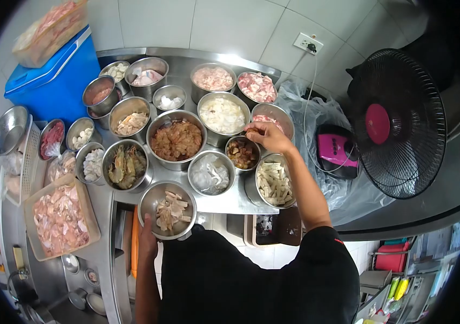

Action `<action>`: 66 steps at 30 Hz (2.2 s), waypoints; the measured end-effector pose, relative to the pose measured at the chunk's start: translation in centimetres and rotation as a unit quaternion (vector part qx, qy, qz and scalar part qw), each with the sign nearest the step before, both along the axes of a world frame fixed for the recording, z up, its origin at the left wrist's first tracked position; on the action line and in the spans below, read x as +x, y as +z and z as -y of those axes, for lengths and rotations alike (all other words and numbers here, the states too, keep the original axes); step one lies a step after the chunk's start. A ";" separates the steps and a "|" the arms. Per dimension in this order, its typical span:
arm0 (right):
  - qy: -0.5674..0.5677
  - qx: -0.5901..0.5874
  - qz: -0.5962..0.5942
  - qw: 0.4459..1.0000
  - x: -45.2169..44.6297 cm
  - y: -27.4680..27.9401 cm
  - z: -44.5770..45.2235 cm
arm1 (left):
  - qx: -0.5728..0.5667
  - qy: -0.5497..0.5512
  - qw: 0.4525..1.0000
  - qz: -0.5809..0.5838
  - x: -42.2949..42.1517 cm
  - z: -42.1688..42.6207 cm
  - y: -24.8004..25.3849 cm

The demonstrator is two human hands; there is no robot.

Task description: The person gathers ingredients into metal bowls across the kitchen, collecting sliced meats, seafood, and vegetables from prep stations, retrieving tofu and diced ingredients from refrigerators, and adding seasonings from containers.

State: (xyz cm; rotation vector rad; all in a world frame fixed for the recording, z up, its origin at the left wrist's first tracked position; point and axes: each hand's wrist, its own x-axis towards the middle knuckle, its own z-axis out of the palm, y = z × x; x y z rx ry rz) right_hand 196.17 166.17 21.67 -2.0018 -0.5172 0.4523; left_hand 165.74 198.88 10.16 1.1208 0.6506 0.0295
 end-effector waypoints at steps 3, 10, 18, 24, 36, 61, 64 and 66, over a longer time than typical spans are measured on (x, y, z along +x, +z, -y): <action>0.015 -0.030 0.023 0.999 -0.1 -1.4 -0.3 | 0.008 0.005 1.000 0.028 0.5 0.3 0.6; 0.032 -0.110 0.054 0.992 -0.8 -4.2 -0.9 | 0.002 -0.029 0.999 -0.023 0.2 0.4 1.7; 0.120 -0.437 0.227 0.862 -1.2 -3.4 -0.2 | -0.036 0.001 0.999 -0.003 0.2 1.2 2.4; 0.100 -0.322 0.230 0.913 -0.8 -3.3 0.5 | -0.059 0.011 0.998 0.005 0.1 1.1 0.2; 0.273 -0.051 0.120 0.953 -10.9 4.3 -11.3 | -0.044 -0.030 0.998 0.024 2.1 1.7 2.9; 0.520 -0.235 0.435 0.697 -8.4 -8.7 -52.0 | 0.079 0.269 0.960 0.023 -11.1 -7.4 5.0; 0.487 -0.249 0.465 0.697 -8.8 -8.9 -52.4 | 0.044 0.308 0.949 0.042 -12.3 -7.4 4.6; 0.514 -0.179 0.416 0.728 -7.8 -7.2 -51.7 | 0.081 0.329 0.940 0.039 -13.0 -7.7 1.6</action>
